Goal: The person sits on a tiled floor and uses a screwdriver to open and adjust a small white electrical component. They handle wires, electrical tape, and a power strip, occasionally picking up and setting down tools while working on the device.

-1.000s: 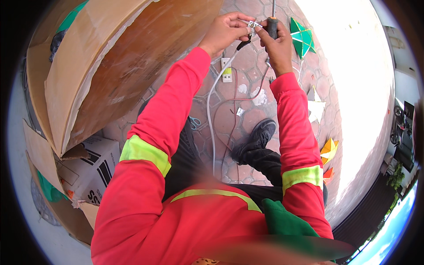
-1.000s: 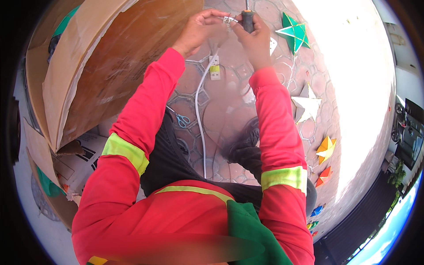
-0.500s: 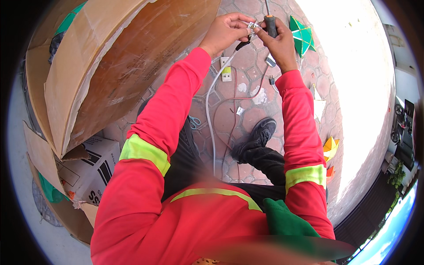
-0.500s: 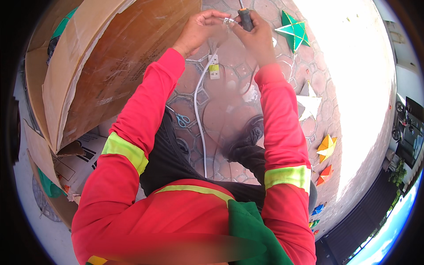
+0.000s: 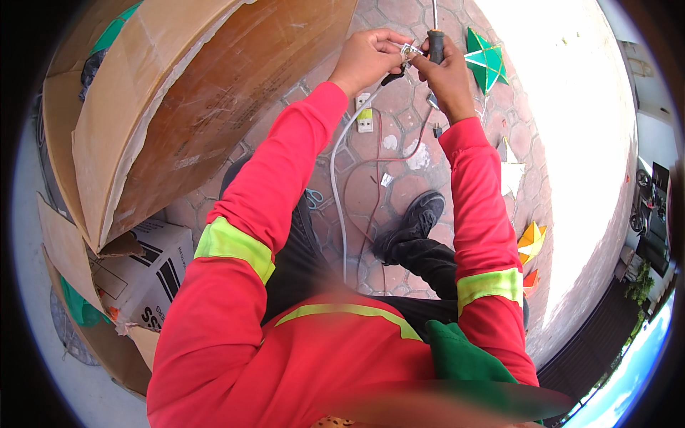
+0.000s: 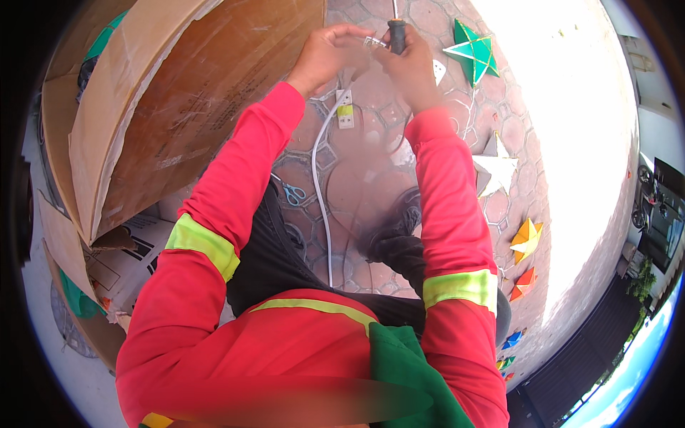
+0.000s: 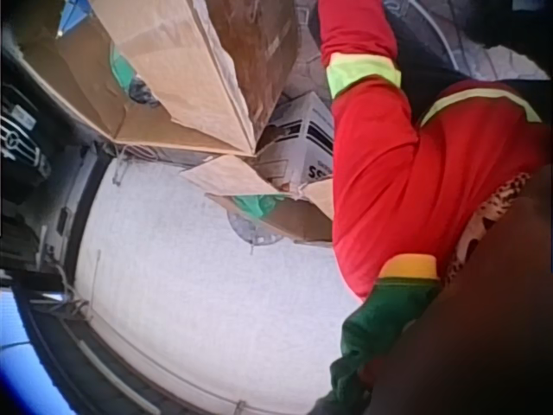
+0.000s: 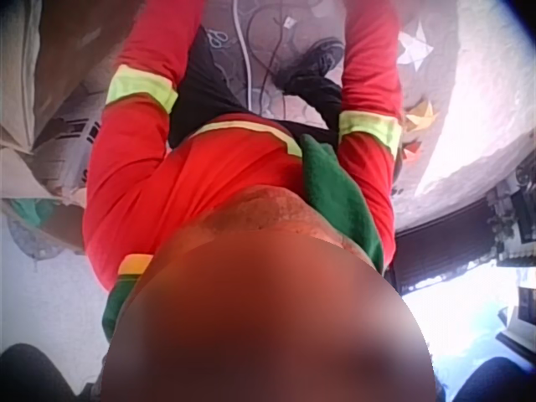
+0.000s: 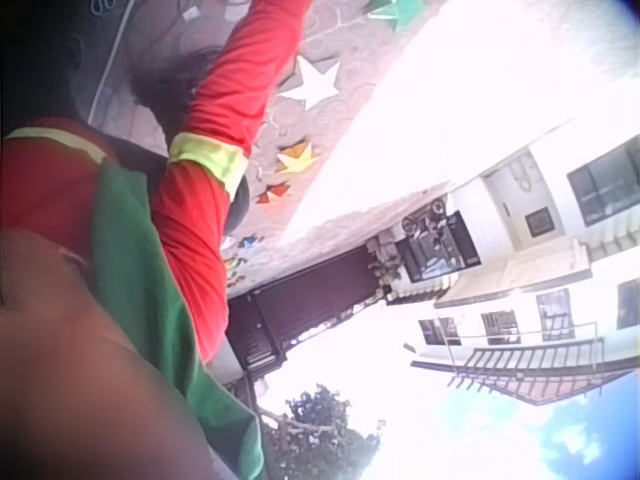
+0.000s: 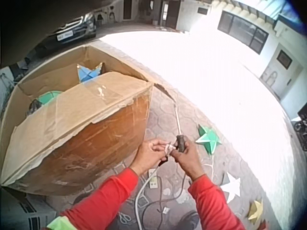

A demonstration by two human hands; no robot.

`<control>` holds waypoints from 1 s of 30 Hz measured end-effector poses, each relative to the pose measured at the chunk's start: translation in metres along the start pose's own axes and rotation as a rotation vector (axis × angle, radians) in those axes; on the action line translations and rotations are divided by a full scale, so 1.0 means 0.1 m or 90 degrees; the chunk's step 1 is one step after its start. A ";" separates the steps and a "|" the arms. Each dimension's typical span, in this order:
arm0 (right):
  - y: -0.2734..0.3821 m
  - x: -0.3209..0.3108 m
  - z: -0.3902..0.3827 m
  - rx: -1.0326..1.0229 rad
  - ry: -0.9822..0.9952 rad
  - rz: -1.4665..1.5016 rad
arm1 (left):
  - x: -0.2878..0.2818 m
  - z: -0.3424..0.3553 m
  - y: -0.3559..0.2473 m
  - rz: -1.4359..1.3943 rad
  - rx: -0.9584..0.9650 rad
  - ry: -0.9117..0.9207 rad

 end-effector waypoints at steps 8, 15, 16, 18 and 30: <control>-0.01 -0.06 -0.07 0.049 -0.012 0.076 | -0.02 -0.03 -0.06 -0.012 -0.009 0.021; -0.02 -0.12 -0.07 0.043 -0.006 0.112 | -0.02 -0.06 -0.07 0.021 -0.034 0.021; -0.01 -0.14 -0.07 0.038 0.000 0.100 | -0.01 -0.06 -0.08 0.021 -0.031 0.022; -0.02 -0.14 -0.06 0.050 0.007 0.087 | 0.00 -0.04 -0.08 0.012 -0.041 0.023; -0.03 -0.09 -0.06 0.058 -0.002 0.037 | 0.00 -0.01 -0.01 0.009 -0.012 0.008</control>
Point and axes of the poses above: each hand's wrist, its own z-axis towards the middle knuckle, its own x-axis out of the palm, y = z × x, the point moved 4 cm from there along z, towards the middle knuckle, and after that the axes turned 14 degrees about -x, right-handed, at the moved point
